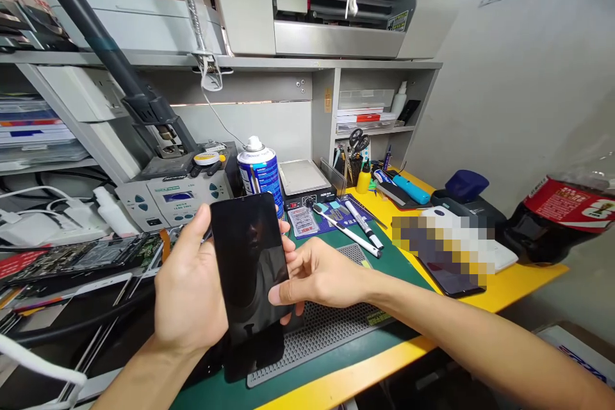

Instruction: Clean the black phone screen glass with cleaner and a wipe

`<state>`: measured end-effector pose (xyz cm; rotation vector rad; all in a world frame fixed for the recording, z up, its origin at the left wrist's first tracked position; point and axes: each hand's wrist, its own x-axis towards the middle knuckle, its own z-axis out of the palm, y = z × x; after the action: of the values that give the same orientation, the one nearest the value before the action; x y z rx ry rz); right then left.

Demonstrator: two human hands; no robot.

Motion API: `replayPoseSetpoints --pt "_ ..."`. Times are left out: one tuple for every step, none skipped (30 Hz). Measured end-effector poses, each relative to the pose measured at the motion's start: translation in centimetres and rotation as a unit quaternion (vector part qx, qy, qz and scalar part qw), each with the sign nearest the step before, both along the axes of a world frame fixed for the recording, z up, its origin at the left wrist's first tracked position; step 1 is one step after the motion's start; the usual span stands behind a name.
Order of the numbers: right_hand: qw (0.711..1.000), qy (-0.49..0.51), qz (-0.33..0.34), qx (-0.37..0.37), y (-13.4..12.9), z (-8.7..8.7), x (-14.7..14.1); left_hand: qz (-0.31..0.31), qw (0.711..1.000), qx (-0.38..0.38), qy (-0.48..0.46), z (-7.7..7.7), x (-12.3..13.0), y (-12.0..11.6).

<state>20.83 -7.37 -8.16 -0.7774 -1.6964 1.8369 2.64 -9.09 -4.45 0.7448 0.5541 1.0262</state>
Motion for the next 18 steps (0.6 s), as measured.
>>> replayPoseSetpoints --pt "1.000 0.002 -0.002 0.000 0.04 0.00 -0.01 0.002 1.000 -0.003 0.002 -0.02 -0.01 0.00" --pt "1.000 0.003 -0.005 0.000 0.09 -0.02 -0.01 0.006 1.000 -0.009 0.005 -0.02 0.01 0.01" --pt "1.000 0.005 -0.007 0.001 0.14 -0.06 -0.01 0.012 1.000 -0.016 0.007 0.00 0.05 0.03" --pt "1.000 0.006 -0.009 0.001 0.19 -0.12 0.00 0.018 1.000 -0.021 0.007 0.06 0.12 0.06" --pt "1.000 0.007 -0.009 0.002 0.25 -0.19 0.03 0.023 0.999 -0.025 0.007 0.14 0.21 0.08" --pt "1.000 0.008 -0.008 0.003 0.30 -0.28 0.06 0.028 0.999 -0.026 0.007 0.24 0.32 0.10" --pt "1.000 0.009 -0.008 0.005 0.35 -0.36 0.10 0.032 0.999 -0.023 0.008 0.36 0.42 0.10" --pt "1.000 0.010 -0.006 0.006 0.40 -0.43 0.15 0.034 0.999 -0.016 0.008 0.48 0.52 0.10" --pt "1.000 0.011 -0.005 0.007 0.43 -0.49 0.19 0.034 0.999 -0.010 0.009 0.58 0.59 0.10" --pt "1.000 0.011 -0.004 0.009 0.45 -0.53 0.24 0.030 0.999 -0.005 0.011 0.66 0.64 0.09" --pt "1.000 0.011 -0.002 0.010 0.47 -0.55 0.27 0.023 1.000 -0.002 0.011 0.71 0.65 0.07" --pt "1.000 0.011 -0.001 0.011 0.47 -0.56 0.29 0.015 1.000 0.001 0.011 0.74 0.64 0.06" --pt "1.000 0.010 -0.001 0.012 0.46 -0.56 0.30 0.007 1.000 0.002 0.012 0.73 0.62 0.06" --pt "1.000 0.010 -0.001 0.013 0.44 -0.56 0.30 0.002 1.000 0.003 0.012 0.70 0.58 0.05" --pt "1.000 0.009 -0.001 0.014 0.42 -0.57 0.30 0.003 1.000 0.004 0.011 0.65 0.53 0.04" --pt "1.000 0.009 -0.002 0.015 0.40 -0.57 0.29 0.005 1.000 0.004 0.009 0.58 0.49 0.03" --pt "1.000 0.008 -0.003 0.016 0.37 -0.58 0.27 0.009 1.000 0.003 0.007 0.51 0.46 0.02" --pt "1.000 0.008 -0.005 0.016 0.34 -0.59 0.26 0.015 1.000 0.001 0.006 0.42 0.43 0.01"
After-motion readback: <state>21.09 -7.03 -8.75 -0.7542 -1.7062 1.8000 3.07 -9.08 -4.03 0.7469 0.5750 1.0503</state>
